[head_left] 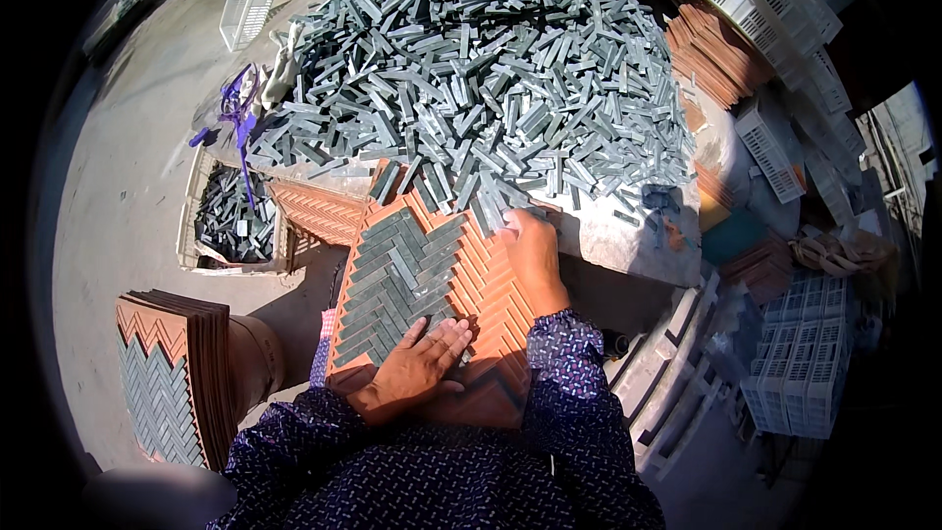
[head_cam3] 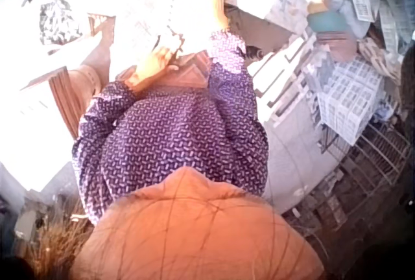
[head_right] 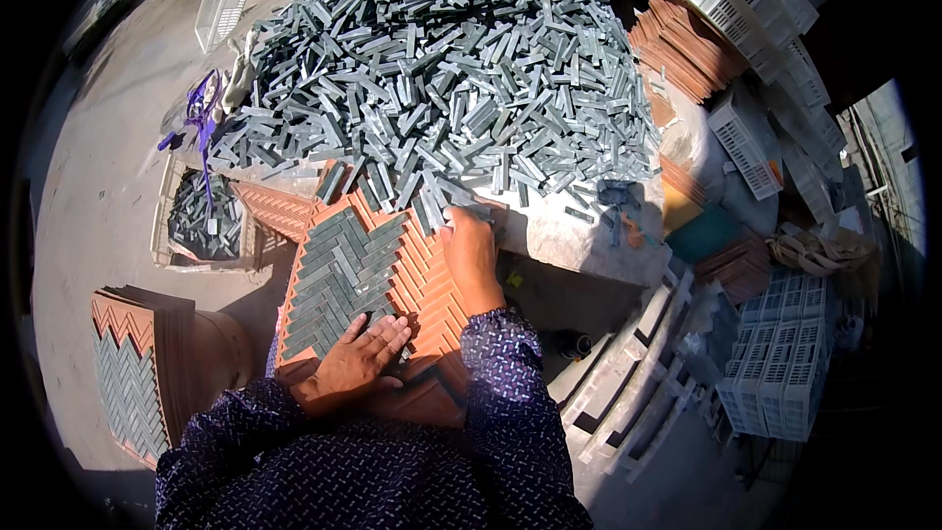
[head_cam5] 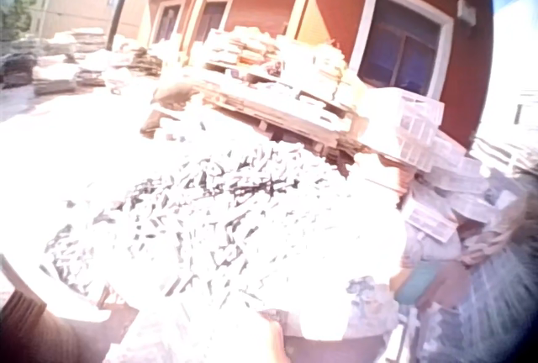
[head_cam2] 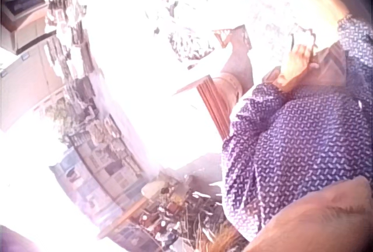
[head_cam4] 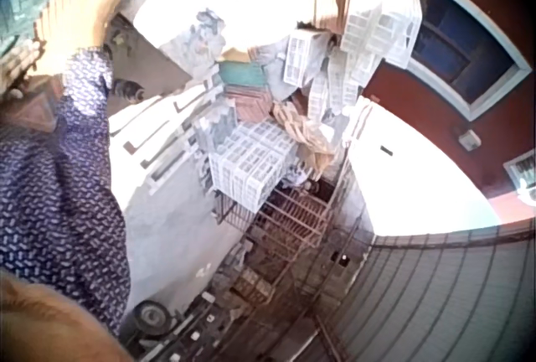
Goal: The person arranges small gray rectangular tiles by hand onto a terracotta-colored board, forming a herringbone pattern. The person repeatedly picks tiles from a nearby pile and places them into the pattern, adjusting positions as needed.
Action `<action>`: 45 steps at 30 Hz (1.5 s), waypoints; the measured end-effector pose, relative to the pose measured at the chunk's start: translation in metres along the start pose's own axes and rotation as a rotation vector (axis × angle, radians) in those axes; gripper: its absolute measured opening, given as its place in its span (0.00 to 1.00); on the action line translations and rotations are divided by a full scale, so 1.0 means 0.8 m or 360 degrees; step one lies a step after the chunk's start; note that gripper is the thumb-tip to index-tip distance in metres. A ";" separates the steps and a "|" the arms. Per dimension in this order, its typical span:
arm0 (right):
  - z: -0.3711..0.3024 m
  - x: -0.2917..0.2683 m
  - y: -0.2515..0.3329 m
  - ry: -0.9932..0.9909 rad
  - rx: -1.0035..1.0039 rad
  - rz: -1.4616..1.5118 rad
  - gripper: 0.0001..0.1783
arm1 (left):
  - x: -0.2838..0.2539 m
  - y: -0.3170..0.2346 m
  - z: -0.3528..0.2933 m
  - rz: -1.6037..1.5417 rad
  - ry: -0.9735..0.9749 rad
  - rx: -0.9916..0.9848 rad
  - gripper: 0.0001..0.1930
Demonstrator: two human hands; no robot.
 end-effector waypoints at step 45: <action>-0.169 0.009 0.043 0.0167 -0.0147 0.0209 0.12 | 0.007 -0.003 -0.008 -0.0168 -0.0312 -0.0134 0.39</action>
Point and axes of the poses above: each hand's wrist, its own z-axis towards the middle knuckle, its own x-axis out of the palm, y = z × x, the point moved 1 cm from there along z, towards the middle knuckle, and after that the axes turned 3 degrees about x, right-handed, at the moved point
